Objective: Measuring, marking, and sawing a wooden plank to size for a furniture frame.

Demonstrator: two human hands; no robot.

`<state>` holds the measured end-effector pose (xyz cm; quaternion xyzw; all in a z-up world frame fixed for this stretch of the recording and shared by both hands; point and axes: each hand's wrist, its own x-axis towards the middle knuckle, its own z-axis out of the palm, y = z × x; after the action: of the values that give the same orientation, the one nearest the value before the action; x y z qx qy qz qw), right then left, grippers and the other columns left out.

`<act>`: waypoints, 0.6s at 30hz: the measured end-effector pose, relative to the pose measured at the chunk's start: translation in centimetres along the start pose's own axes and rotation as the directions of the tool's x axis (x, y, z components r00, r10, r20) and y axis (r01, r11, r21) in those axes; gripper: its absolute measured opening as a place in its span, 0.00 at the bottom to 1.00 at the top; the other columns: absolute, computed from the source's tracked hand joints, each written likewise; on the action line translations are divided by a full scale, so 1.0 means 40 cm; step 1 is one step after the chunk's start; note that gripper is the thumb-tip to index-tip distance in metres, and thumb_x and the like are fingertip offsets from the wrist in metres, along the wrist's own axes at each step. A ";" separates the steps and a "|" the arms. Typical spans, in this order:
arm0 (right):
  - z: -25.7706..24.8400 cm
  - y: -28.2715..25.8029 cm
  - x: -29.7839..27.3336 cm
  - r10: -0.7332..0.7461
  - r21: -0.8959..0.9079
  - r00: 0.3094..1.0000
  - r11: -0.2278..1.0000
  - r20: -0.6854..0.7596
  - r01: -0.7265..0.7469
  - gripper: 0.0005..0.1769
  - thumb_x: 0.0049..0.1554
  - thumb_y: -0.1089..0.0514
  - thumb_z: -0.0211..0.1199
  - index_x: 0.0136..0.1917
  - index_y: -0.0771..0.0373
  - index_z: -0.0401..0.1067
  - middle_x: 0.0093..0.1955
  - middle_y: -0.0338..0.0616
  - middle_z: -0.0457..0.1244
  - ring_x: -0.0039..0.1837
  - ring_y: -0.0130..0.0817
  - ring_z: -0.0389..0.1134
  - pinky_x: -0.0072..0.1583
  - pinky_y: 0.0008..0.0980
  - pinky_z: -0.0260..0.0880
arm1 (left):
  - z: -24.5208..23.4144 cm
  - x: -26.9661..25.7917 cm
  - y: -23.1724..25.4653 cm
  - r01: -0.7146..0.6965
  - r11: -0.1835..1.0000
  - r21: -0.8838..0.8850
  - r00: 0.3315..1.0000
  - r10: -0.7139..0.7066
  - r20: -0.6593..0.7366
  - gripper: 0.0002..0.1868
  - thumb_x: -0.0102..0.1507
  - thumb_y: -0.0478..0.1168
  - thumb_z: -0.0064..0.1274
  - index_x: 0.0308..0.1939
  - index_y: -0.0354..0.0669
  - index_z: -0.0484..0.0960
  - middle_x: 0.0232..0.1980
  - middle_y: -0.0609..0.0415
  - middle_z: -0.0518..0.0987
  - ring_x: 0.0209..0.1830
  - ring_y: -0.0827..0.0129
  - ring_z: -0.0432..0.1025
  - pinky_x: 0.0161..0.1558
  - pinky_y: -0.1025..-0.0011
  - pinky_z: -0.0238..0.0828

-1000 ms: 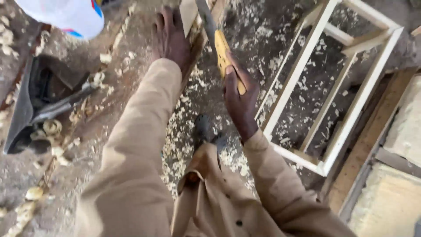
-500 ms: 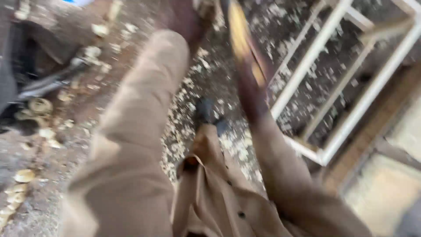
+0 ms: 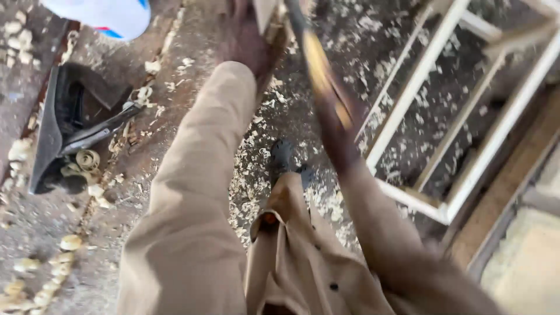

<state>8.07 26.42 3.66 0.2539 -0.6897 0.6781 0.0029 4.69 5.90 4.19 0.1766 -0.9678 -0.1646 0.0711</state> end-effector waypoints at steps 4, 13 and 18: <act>0.070 -0.063 0.129 -0.124 -0.472 0.975 0.881 -0.185 0.023 0.15 0.58 0.51 0.52 0.52 0.60 0.71 0.36 0.41 0.66 0.37 0.29 0.63 0.44 0.28 0.58 | 0.066 0.042 -0.018 -0.012 1.000 0.021 0.999 0.013 -0.033 0.36 0.62 0.56 0.43 0.63 0.33 0.52 0.65 0.37 0.53 0.60 0.42 0.54 0.57 0.50 0.52; -0.111 -0.128 -0.199 0.085 -0.134 0.991 0.986 -0.106 -0.099 0.13 0.58 0.65 0.48 0.56 0.65 0.65 0.38 0.45 0.66 0.23 0.19 0.56 0.24 0.16 0.55 | -0.021 -0.001 0.003 0.008 0.997 0.083 0.999 -0.012 0.046 0.31 0.61 0.58 0.40 0.55 0.33 0.62 0.50 0.46 0.61 0.46 0.57 0.60 0.48 0.61 0.63; 0.041 -0.114 0.099 0.459 -0.165 0.881 0.866 -0.112 -0.472 0.21 0.55 0.47 0.48 0.54 0.62 0.68 0.33 0.44 0.67 0.20 0.16 0.53 0.19 0.19 0.49 | 0.075 0.066 -0.055 -0.121 0.992 -0.020 0.973 0.114 -0.200 0.29 0.53 0.53 0.54 0.46 0.36 0.64 0.45 0.44 0.64 0.41 0.50 0.59 0.40 0.55 0.57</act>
<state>6.78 23.72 9.19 0.0549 -0.7907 0.5992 -0.1131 2.36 3.86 0.84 0.1333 -0.9619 -0.1572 0.1798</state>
